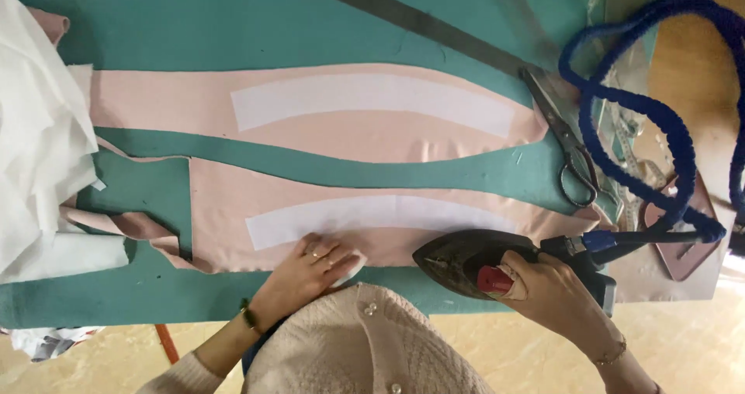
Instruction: Cutting fabric components and ironing interfacing onto them to prepare for garment assembly
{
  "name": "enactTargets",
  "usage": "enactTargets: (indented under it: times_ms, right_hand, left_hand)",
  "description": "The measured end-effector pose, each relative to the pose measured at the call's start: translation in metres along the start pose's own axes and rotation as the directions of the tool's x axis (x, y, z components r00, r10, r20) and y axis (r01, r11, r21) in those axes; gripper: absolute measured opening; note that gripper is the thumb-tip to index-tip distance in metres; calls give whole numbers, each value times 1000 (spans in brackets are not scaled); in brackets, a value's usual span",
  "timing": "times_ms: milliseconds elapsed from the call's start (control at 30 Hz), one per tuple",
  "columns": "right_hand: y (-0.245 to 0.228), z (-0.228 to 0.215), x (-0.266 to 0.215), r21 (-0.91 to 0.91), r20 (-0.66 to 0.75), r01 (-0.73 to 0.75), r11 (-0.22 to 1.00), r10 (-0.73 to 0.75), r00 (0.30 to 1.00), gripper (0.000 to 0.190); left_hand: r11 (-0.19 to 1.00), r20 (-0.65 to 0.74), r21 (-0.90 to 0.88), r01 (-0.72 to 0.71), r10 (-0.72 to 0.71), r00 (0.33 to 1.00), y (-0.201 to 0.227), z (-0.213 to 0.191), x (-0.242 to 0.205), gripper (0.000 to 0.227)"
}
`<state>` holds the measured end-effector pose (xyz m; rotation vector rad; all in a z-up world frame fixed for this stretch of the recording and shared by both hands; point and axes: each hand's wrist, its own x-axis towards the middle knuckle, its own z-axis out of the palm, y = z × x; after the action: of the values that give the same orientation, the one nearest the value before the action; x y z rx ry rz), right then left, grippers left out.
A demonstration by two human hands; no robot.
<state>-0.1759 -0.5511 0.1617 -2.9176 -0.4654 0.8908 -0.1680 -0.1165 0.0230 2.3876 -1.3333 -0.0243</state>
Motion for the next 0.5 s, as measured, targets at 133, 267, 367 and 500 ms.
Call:
enactTargets:
  times_ms: [133,267,367,500]
  right_hand:
    - [-11,-5,-4,53,20,-59,997,58,998,44]
    - [-21,0,-2,28,-114,13,1000,-9,993,57]
    - [-44,-4,16,27,-226,22,999,-15,974,51]
    - [-62,15,46,-56,-383,-37,998,13,923,49]
  left_hand:
    - [990,-66,-114,84,-92,994,10,-10,-22,31]
    - [972,-119,-195,129,-154,981,20,-27,-39,16]
    - [960,-137,-148,237,-257,957,17,-30,-66,22]
    - [913,-331,1,408,-384,862,6,-15,-84,28]
